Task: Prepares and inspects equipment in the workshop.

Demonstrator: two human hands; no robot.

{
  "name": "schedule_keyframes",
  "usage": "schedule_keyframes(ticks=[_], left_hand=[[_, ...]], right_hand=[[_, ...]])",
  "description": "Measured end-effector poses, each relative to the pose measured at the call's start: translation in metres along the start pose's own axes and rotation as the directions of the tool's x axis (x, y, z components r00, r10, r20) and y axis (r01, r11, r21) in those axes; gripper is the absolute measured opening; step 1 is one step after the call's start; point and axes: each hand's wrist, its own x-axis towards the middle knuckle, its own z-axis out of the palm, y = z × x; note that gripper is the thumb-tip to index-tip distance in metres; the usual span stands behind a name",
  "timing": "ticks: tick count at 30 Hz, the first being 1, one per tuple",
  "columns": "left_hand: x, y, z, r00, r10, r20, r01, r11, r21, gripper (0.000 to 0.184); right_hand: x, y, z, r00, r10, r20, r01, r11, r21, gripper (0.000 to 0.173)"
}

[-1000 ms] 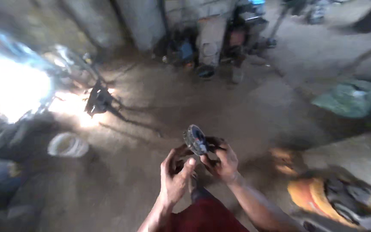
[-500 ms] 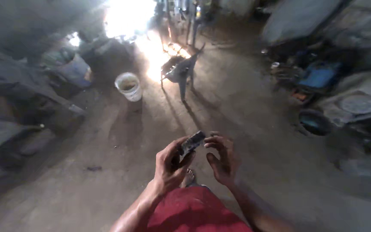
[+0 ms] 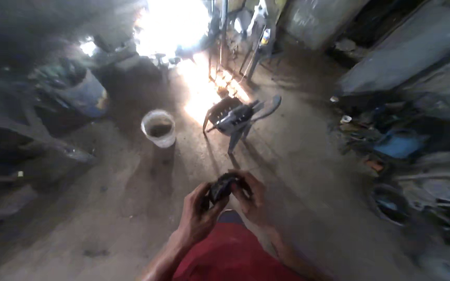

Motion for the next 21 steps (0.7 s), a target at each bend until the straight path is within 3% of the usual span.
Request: schedule_keyframes(ticks=[4,8,12,15,21], left_hand=[[0.085,-0.012,-0.041,0.994,-0.051,0.098,0.042,0.995,0.091,0.031],[0.165,-0.035,-0.065,0.992,-0.088,0.087,0.068,0.976,0.207,0.034],[0.241,-0.063,-0.076,0.970,-0.235,0.067,0.230,0.970,0.080,0.039],[0.305,-0.078,-0.086,0.957,-0.288,0.043,0.284,0.955,0.082,0.036],[0.440,-0.083,-0.120,0.950,-0.306,-0.059,0.311,0.914,0.261,0.037]], right_hand=[[0.074,0.011,0.019,0.992,0.119,-0.034,-0.116,0.989,0.090,0.038],[0.148,0.037,0.031,0.954,0.298,-0.024,-0.287,0.936,0.205,0.040],[0.231,0.085,0.037,0.908,0.419,-0.028,-0.390,0.865,0.315,0.035],[0.302,0.119,0.031,0.870,0.488,0.075,-0.471,0.776,0.419,0.034],[0.448,0.146,0.013,0.842,0.416,0.343,-0.537,0.702,0.467,0.039]])
